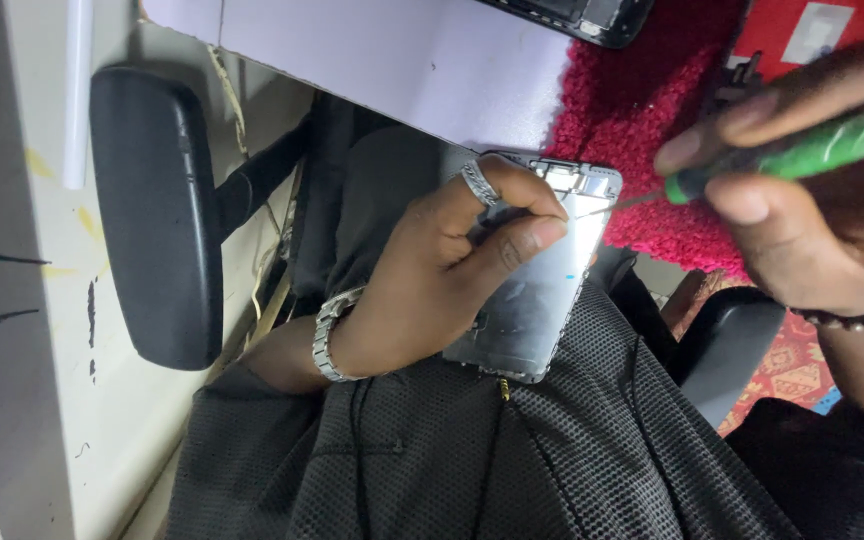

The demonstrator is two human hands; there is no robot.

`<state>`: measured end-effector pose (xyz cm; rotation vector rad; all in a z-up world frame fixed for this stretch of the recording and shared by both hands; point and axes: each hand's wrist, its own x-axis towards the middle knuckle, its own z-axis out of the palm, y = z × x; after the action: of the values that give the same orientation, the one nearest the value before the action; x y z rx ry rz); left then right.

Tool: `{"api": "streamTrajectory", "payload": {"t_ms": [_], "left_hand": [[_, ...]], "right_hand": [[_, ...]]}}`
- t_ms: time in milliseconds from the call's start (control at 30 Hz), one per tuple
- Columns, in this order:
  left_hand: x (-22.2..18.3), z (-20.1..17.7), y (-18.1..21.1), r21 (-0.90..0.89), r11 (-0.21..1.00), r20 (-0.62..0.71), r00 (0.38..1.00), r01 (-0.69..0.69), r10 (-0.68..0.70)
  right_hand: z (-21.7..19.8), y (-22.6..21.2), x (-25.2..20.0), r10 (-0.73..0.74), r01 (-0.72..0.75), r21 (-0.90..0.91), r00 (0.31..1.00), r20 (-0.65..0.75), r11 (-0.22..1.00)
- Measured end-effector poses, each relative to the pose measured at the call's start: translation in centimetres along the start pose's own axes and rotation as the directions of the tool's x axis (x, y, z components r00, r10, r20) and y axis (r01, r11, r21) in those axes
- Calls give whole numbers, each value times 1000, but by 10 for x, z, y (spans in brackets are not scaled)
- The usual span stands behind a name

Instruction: Using a precision screwdriver to disassemble or assemble internal components of a mobile phone on a repair bench.

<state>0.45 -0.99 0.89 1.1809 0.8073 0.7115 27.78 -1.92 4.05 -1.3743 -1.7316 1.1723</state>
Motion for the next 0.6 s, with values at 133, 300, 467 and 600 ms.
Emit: {"api": "streamTrajectory", "payload": {"t_ms": [133, 300, 467, 600], "left_hand": [[-3, 1, 0, 39, 999, -21, 999, -30, 30], [-5, 5, -1, 1, 1000, -42, 999, -22, 23], [-4, 6, 3, -2, 1000, -63, 998, 21, -21], [-3, 7, 7, 33, 999, -48, 999, 1, 0]], "right_hand": [[-1, -10, -1, -48, 51, -69, 998, 45, 996], [1, -2, 2, -124, 124, -15, 992, 13, 992], [1, 2, 6, -219, 219, -24, 975, 31, 975], [0, 1, -3, -160, 160, -14, 987, 7, 987]]}}
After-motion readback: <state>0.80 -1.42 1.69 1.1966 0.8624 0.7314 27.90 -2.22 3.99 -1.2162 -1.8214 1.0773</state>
